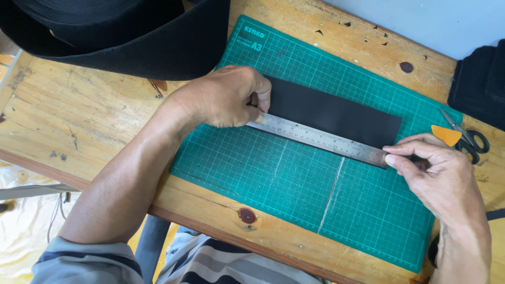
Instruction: Cut, measure, and scrape a piece of black material on a cutting mat using various tools.
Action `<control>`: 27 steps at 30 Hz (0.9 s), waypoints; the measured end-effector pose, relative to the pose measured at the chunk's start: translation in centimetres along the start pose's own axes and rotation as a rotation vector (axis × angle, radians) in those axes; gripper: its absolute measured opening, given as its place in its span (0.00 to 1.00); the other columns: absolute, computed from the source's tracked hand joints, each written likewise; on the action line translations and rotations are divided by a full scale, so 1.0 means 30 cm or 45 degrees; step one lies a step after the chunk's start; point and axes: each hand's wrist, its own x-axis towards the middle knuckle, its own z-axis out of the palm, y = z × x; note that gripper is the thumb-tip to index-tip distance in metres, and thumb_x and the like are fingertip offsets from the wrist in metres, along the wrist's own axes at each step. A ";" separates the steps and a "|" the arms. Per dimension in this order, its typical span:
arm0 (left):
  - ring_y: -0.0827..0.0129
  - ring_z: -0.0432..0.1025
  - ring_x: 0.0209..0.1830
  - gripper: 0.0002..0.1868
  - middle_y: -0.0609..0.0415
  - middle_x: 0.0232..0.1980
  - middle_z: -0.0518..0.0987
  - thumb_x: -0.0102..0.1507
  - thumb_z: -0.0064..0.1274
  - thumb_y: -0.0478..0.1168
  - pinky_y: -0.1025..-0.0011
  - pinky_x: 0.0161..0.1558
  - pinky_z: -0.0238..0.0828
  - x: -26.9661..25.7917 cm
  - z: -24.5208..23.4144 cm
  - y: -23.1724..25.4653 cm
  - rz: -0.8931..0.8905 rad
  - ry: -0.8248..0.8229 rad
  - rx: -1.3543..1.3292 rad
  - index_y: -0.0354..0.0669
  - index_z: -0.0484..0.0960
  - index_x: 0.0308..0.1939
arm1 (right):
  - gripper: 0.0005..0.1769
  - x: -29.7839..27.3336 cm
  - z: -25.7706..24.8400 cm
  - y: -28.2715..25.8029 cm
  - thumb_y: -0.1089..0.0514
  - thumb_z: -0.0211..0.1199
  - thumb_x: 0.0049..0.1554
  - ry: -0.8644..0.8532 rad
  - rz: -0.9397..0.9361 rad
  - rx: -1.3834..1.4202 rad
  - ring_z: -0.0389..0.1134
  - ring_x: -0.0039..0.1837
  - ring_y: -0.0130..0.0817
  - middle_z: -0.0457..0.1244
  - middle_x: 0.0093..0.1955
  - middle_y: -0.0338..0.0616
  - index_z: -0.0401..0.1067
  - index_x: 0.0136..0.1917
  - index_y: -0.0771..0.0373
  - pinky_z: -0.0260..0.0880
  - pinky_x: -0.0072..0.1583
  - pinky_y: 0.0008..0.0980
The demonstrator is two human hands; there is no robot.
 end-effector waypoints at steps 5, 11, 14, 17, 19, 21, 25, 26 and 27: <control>0.75 0.78 0.37 0.11 0.63 0.38 0.84 0.59 0.63 0.32 0.72 0.33 0.71 0.018 -0.015 -0.051 0.133 -0.046 -0.075 0.54 0.89 0.42 | 0.05 0.000 0.000 -0.010 0.69 0.68 0.58 -0.008 0.013 0.006 0.68 0.43 0.31 0.68 0.51 0.48 0.81 0.50 0.70 0.69 0.44 0.23; 0.74 0.78 0.38 0.14 0.62 0.39 0.85 0.56 0.62 0.29 0.72 0.33 0.72 0.032 -0.007 -0.073 0.194 -0.021 -0.088 0.53 0.89 0.42 | 0.06 -0.003 0.002 -0.004 0.70 0.68 0.58 -0.008 -0.026 0.006 0.68 0.42 0.33 0.68 0.51 0.51 0.80 0.50 0.72 0.71 0.44 0.25; 0.75 0.78 0.38 0.14 0.63 0.39 0.85 0.56 0.62 0.29 0.73 0.33 0.72 0.035 -0.006 -0.074 0.200 -0.008 -0.086 0.54 0.89 0.41 | 0.05 -0.002 0.007 -0.005 0.70 0.68 0.58 0.008 -0.024 0.011 0.68 0.42 0.33 0.68 0.51 0.51 0.80 0.50 0.72 0.71 0.44 0.24; 0.75 0.78 0.38 0.12 0.63 0.38 0.85 0.56 0.64 0.31 0.74 0.34 0.73 0.042 0.000 -0.082 0.195 -0.011 -0.091 0.54 0.89 0.40 | 0.04 -0.004 0.008 -0.010 0.71 0.68 0.59 0.017 -0.007 0.012 0.68 0.42 0.32 0.68 0.51 0.51 0.80 0.49 0.71 0.71 0.44 0.24; 0.75 0.79 0.38 0.12 0.63 0.38 0.85 0.56 0.65 0.31 0.74 0.34 0.74 0.044 0.004 -0.088 0.219 -0.005 -0.098 0.53 0.89 0.40 | 0.05 -0.004 0.008 -0.013 0.71 0.68 0.59 0.015 -0.003 0.004 0.68 0.42 0.33 0.68 0.51 0.51 0.80 0.50 0.72 0.71 0.44 0.24; 0.75 0.79 0.38 0.12 0.63 0.38 0.84 0.57 0.66 0.32 0.74 0.34 0.74 0.047 0.004 -0.084 0.180 -0.016 -0.100 0.54 0.89 0.40 | 0.06 -0.006 0.005 -0.014 0.71 0.68 0.58 0.010 0.002 0.016 0.67 0.42 0.32 0.68 0.51 0.51 0.80 0.51 0.72 0.71 0.44 0.24; 0.76 0.78 0.36 0.12 0.63 0.36 0.84 0.56 0.64 0.30 0.73 0.32 0.71 0.031 -0.004 -0.072 0.189 -0.027 -0.111 0.53 0.89 0.39 | 0.05 0.003 0.008 -0.008 0.68 0.69 0.58 0.048 0.019 0.014 0.68 0.42 0.30 0.68 0.50 0.48 0.81 0.49 0.70 0.69 0.43 0.22; 0.77 0.76 0.34 0.10 0.64 0.34 0.84 0.56 0.63 0.31 0.73 0.33 0.69 0.026 -0.008 -0.068 0.151 -0.022 -0.101 0.53 0.89 0.37 | 0.06 0.009 0.008 0.002 0.67 0.69 0.58 0.027 -0.002 0.017 0.68 0.44 0.29 0.68 0.50 0.45 0.81 0.50 0.67 0.69 0.44 0.22; 0.78 0.75 0.32 0.08 0.65 0.32 0.84 0.57 0.63 0.33 0.73 0.33 0.67 0.035 -0.008 -0.055 0.129 -0.029 -0.088 0.53 0.89 0.35 | 0.06 0.000 -0.001 0.017 0.65 0.69 0.58 0.016 -0.007 0.015 0.69 0.45 0.27 0.68 0.49 0.43 0.82 0.50 0.63 0.69 0.45 0.21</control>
